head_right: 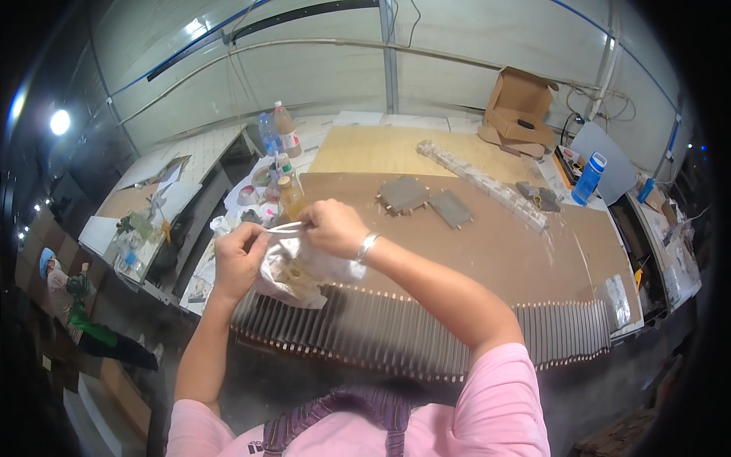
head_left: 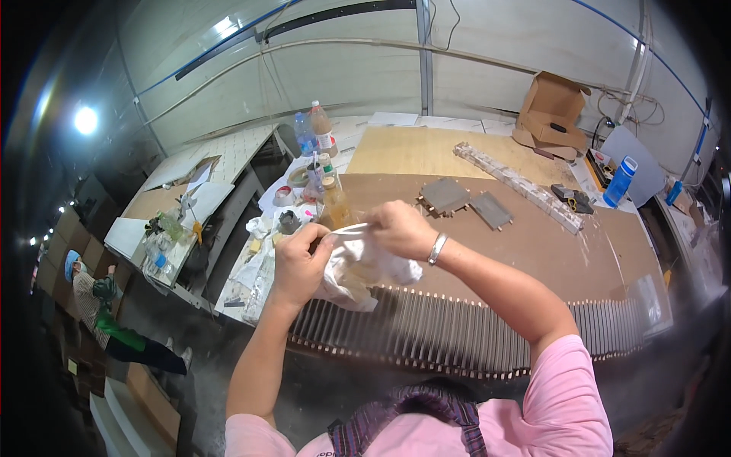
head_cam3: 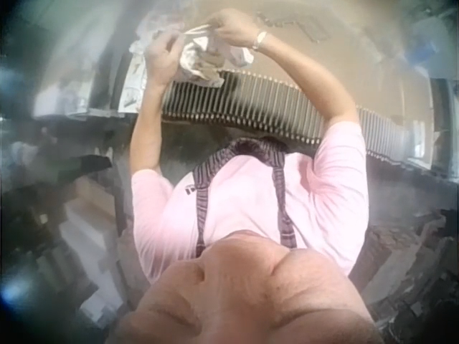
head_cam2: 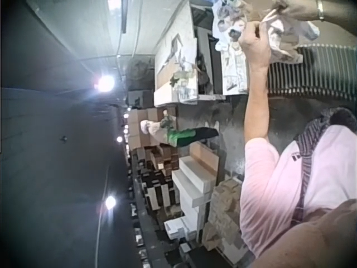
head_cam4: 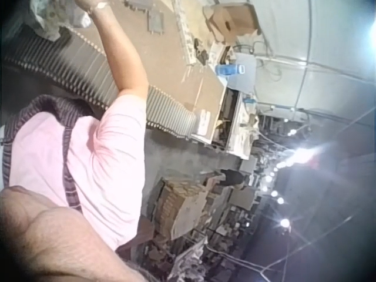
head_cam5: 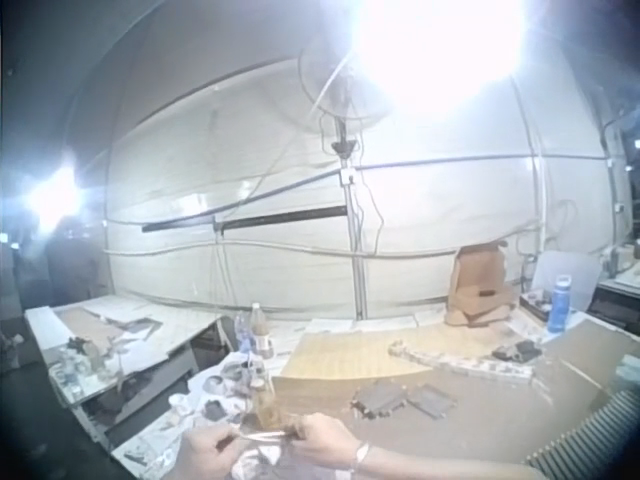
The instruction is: The person aligns wooden pieces in a row on a workbench, blows air over them with an air blow gun, and pours liquid from a bottle onto a cloth to wipe the pieces.
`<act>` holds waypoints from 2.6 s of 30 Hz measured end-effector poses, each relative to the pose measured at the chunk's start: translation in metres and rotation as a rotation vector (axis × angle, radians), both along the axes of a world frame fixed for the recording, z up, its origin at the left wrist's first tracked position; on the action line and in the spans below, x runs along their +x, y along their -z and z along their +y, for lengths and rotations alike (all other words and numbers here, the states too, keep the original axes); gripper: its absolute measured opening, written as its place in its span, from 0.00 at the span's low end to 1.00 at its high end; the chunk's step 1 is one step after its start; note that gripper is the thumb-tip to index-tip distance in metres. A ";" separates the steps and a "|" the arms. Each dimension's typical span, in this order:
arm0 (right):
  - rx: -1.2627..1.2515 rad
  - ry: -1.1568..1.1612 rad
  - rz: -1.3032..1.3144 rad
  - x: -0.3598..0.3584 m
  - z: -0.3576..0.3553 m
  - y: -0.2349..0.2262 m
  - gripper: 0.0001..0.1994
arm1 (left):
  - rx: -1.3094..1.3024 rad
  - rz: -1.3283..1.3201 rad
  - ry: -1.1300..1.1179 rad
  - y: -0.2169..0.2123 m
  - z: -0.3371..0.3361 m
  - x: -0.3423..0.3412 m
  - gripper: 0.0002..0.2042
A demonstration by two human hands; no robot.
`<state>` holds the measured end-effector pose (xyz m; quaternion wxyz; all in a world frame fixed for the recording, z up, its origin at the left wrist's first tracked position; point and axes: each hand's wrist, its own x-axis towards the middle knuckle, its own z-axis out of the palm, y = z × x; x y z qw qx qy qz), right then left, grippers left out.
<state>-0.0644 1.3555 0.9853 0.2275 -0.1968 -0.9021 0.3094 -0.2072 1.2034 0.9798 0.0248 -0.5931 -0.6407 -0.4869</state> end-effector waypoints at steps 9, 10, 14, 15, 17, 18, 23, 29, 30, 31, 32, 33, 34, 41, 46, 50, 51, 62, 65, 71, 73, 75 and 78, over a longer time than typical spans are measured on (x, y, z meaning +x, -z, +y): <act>-0.447 -0.021 0.460 0.036 0.054 0.018 0.15 | -0.402 -0.117 0.412 0.027 -0.017 0.036 0.09; -0.670 -0.040 0.516 0.040 0.052 0.013 0.14 | -0.279 -0.068 0.334 0.031 -0.012 0.033 0.09; -0.881 -0.119 0.567 0.058 0.041 0.007 0.11 | -0.082 -0.066 0.190 0.029 0.015 0.035 0.16; -0.932 -0.142 0.583 0.061 0.035 0.005 0.10 | -0.014 0.028 0.160 0.032 0.023 0.037 0.17; -0.968 -0.180 0.593 0.062 0.025 0.000 0.12 | 0.078 0.140 0.135 0.049 0.033 0.038 0.15; -1.002 -0.207 0.609 0.069 0.024 -0.001 0.14 | 0.079 0.138 0.157 0.049 0.035 0.041 0.15; -0.824 0.123 0.655 0.112 0.043 -0.002 0.21 | -0.228 -0.195 0.346 0.043 0.033 0.043 0.08; -0.457 -0.042 0.657 0.101 0.033 -0.002 0.16 | -0.093 -0.431 0.361 -0.018 -0.034 0.027 0.10; -0.606 -0.084 0.615 0.104 0.033 -0.004 0.16 | -0.283 -0.278 0.393 -0.030 -0.043 0.031 0.10; -0.481 0.006 0.566 0.107 0.034 -0.005 0.16 | -0.363 -0.280 0.389 -0.029 -0.046 0.034 0.09; -0.359 0.083 0.515 0.111 0.034 -0.005 0.16 | -0.442 -0.285 0.374 -0.027 -0.049 0.036 0.09; -0.089 0.272 0.483 0.107 0.040 0.007 0.15 | -0.459 -0.365 0.333 -0.022 -0.050 0.034 0.09; 0.062 0.409 0.471 0.111 0.044 0.023 0.14 | -0.351 -0.512 0.344 -0.009 -0.045 0.036 0.10; -0.875 -0.150 0.083 0.123 -0.037 0.054 0.14 | -0.113 -1.209 0.534 0.025 -0.054 0.033 0.12; -1.074 -0.256 0.101 0.086 -0.076 0.079 0.16 | -0.131 -1.238 0.544 0.038 -0.066 0.037 0.13; -1.192 -0.061 0.294 0.058 -0.077 0.070 0.11 | -0.187 -1.186 0.517 0.047 -0.083 0.034 0.14; -1.226 -0.034 0.348 0.053 -0.076 0.064 0.09 | -0.188 -1.145 0.495 0.047 -0.087 0.033 0.15; -0.449 -0.323 0.615 -0.067 -0.122 -0.037 0.07 | 0.390 -0.777 -0.011 -0.002 -0.159 -0.038 0.06; -0.624 -0.464 0.550 -0.093 -0.156 -0.095 0.08 | 0.624 -0.592 -0.077 -0.045 -0.185 -0.037 0.14; -0.603 -0.603 0.500 -0.137 -0.194 -0.094 0.04 | 0.375 -0.290 -0.258 -0.018 -0.244 -0.066 0.09; -0.561 -0.592 0.521 -0.145 -0.200 -0.081 0.04 | 0.326 -0.377 -0.273 -0.010 -0.256 -0.073 0.06; -0.697 -0.613 0.465 -0.150 -0.203 -0.072 0.05 | 0.368 -0.468 -0.180 -0.001 -0.252 -0.067 0.16; -0.797 -0.713 0.340 -0.171 -0.196 -0.051 0.07 | 0.008 -0.509 -0.204 0.051 -0.256 -0.091 0.28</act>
